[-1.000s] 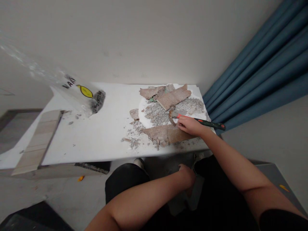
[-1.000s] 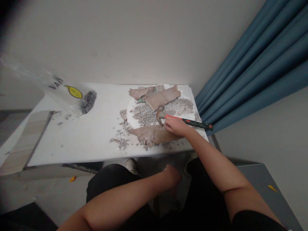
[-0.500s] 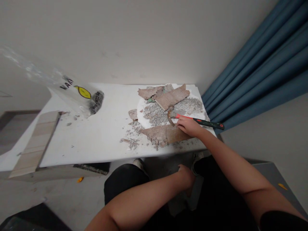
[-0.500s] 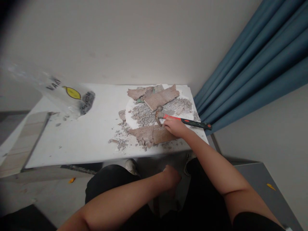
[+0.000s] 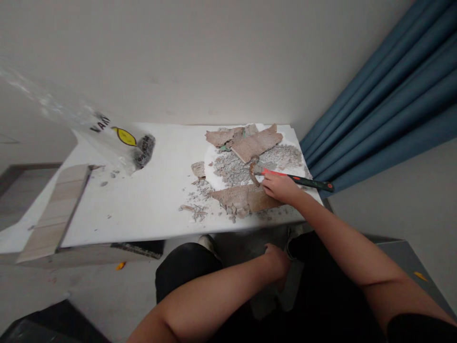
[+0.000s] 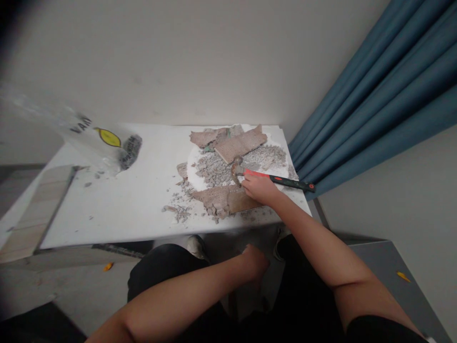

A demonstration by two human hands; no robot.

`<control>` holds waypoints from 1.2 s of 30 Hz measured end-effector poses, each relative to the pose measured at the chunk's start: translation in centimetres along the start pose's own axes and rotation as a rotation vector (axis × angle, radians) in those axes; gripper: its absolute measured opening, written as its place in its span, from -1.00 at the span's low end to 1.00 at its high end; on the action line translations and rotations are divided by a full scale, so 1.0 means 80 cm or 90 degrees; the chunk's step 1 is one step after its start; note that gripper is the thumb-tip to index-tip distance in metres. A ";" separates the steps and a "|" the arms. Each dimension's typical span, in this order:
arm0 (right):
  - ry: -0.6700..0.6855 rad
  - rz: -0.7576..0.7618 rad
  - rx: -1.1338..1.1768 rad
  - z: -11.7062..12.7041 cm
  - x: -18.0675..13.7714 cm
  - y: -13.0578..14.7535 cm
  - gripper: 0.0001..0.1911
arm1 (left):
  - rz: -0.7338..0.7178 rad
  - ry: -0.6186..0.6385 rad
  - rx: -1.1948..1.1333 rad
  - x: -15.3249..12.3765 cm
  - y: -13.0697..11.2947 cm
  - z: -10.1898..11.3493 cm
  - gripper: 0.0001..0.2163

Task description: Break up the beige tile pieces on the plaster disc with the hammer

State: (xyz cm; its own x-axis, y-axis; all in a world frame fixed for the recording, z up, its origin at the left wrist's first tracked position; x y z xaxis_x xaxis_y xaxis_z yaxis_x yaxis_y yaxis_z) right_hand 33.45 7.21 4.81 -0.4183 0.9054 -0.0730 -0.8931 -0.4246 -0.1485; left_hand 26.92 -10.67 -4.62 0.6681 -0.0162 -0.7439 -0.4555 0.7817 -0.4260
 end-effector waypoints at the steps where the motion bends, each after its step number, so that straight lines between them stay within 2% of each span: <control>1: 0.003 -0.046 -0.003 0.001 -0.001 0.004 -0.75 | -0.010 0.020 0.016 -0.002 -0.001 0.000 -0.34; 4: 0.026 -0.198 -0.010 0.003 -0.005 0.015 -0.73 | -0.008 0.026 0.023 -0.005 -0.002 0.002 -0.30; 6: 0.040 -0.245 -0.012 0.004 -0.006 0.018 -0.72 | -0.008 0.018 0.012 -0.004 -0.002 0.004 -0.35; 8: 0.033 -0.199 -0.002 0.005 -0.004 0.016 -0.73 | -0.002 0.010 0.003 -0.001 -0.001 0.004 -0.38; 12: 0.006 0.007 0.057 0.002 0.001 0.001 -0.76 | -0.010 0.032 0.008 0.001 -0.002 0.000 -0.33; 16: -0.025 0.086 0.098 -0.001 0.003 -0.014 -0.78 | 0.001 0.030 0.012 -0.001 0.000 0.000 -0.28; 19: -0.022 0.064 0.062 -0.003 0.003 -0.008 -0.76 | -0.011 0.036 0.024 -0.005 -0.001 0.002 -0.28; 25: 0.002 -0.124 -0.045 -0.001 -0.004 0.012 -0.74 | -0.012 0.074 0.037 -0.007 -0.003 0.005 -0.31; 30: -0.004 -0.005 0.007 -0.007 -0.004 0.004 -0.75 | -0.008 0.042 0.021 -0.004 -0.002 0.004 -0.36; 33: -0.012 0.027 0.012 -0.011 -0.003 -0.009 -0.74 | 0.004 0.005 -0.023 0.001 0.001 0.003 -0.47; 36: -0.035 0.058 0.011 -0.011 -0.004 -0.011 -0.74 | 0.001 -0.014 -0.031 0.004 0.002 0.003 -0.46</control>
State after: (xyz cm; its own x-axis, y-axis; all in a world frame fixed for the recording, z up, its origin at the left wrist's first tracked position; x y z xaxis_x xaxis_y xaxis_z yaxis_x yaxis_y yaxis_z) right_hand 34.51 7.31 4.07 -0.5055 0.8623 -0.0310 -0.8538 -0.5050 -0.1267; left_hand 27.20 -10.43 -4.82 0.6795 -0.0006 -0.7337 -0.4846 0.7504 -0.4495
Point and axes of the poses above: each hand's wrist, its own x-axis towards the middle knuckle, its own z-axis out of the back of the hand, y = z × x, the point moved 5 cm from there along x, towards the middle knuckle, and after that the axes turned 6 degrees about -x, right-handed, at the moved point
